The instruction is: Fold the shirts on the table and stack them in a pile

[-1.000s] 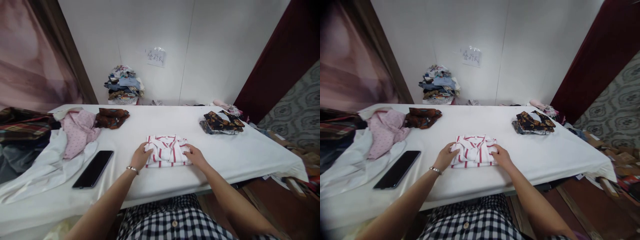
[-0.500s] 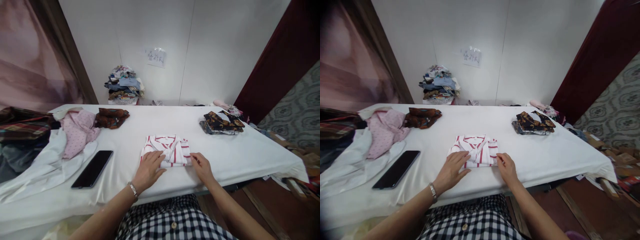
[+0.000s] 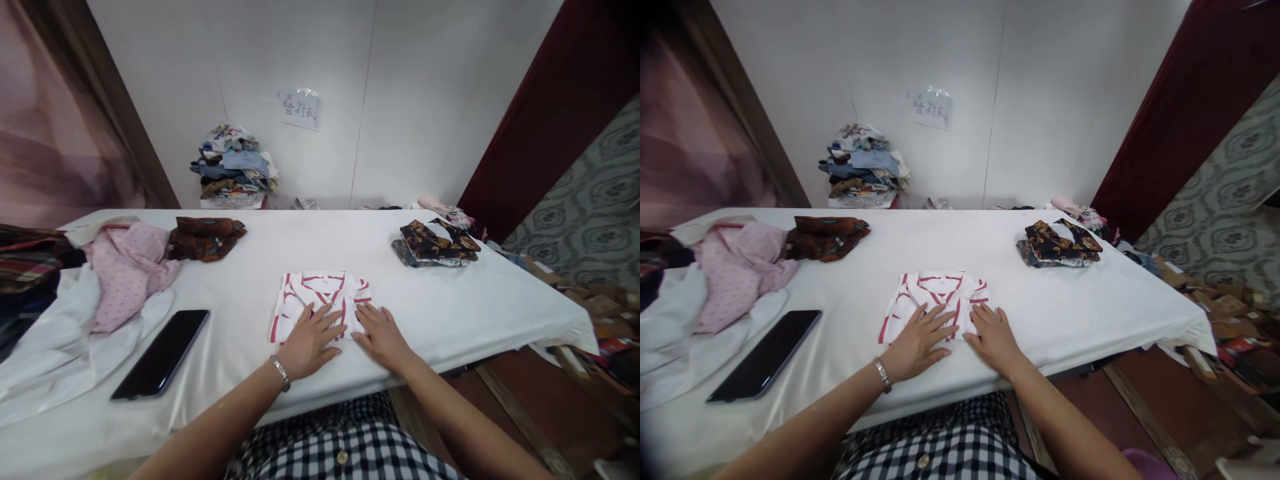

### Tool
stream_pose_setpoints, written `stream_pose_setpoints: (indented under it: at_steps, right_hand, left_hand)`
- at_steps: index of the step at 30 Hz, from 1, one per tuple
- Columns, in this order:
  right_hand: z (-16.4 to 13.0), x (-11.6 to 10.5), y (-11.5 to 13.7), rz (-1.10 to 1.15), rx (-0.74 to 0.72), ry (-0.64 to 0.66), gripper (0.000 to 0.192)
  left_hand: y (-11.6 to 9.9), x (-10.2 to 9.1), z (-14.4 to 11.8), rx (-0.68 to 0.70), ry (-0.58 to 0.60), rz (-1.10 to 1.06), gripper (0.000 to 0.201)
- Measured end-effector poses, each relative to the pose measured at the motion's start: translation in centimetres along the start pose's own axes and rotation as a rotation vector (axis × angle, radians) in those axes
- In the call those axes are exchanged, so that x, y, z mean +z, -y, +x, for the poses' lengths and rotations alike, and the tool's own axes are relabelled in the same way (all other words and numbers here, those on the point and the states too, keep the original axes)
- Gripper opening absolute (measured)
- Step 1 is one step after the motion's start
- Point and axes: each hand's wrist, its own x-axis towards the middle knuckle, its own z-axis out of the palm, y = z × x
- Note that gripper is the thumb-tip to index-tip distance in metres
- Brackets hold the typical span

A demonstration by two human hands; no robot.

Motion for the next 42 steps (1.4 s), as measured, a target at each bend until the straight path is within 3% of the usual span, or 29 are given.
stream_pose_setpoints:
  at_steps: [5, 10, 14, 17, 20, 23, 27, 32, 35, 39, 42]
  right_hand:
    - [-0.8, -0.3, 0.0, 0.087, 0.016, -0.093, 0.037]
    - [2.0, -2.1, 0.0, 0.283, 0.138, -0.251, 0.030]
    - [5.1, -1.7, -0.3, 0.501, 0.324, -0.135, 0.055]
    - [6.3, -0.9, -0.6, 0.593, 0.324, -0.163, 0.060]
    - [5.8, -0.5, -1.1, 0.558, 0.329, -0.251, 0.049]
    - [4.5, -0.3, -1.5, 0.312, 0.363, -0.203, 0.044]
    - [3.8, -0.7, -1.5, 0.063, 0.309, -0.098, 0.041]
    - [3.3, -1.7, 0.1, -0.053, 0.065, -0.297, 0.047]
    - [2.6, -0.9, 1.0, -0.027, -0.052, -0.188, 0.048]
    - [1.9, 0.8, 0.8, 0.070, -0.002, 0.061, 0.057]
    - [1.2, 0.6, 0.6, 0.218, 0.010, -0.046, 0.055]
  left_hand:
    - [0.9, -0.7, -0.9, -0.099, -0.139, 0.039, 0.042]
    - [0.4, -0.6, -1.0, -0.120, -0.099, 0.085, 0.039]
    - [-1.2, -0.7, 0.1, -0.078, -0.089, 0.057, 0.038]
    - [-1.9, -0.6, 0.7, -0.051, -0.051, 0.007, 0.035]
    - [-1.9, -0.1, 0.7, -0.042, -0.030, -0.023, 0.036]
    - [-1.8, 0.6, 0.4, -0.050, -0.016, -0.050, 0.040]
    - [-1.7, 0.7, 0.3, -0.066, 0.006, -0.075, 0.043]
    - [-1.6, -0.4, -0.2, -0.055, -0.021, -0.079, 0.039]
    - [-1.1, -1.1, -1.5, -0.084, -0.053, -0.009, 0.042]
    - [0.0, -1.3, -3.3, -0.168, -0.044, 0.088, 0.050]
    - [0.8, -1.2, -3.4, -0.177, -0.029, 0.116, 0.050]
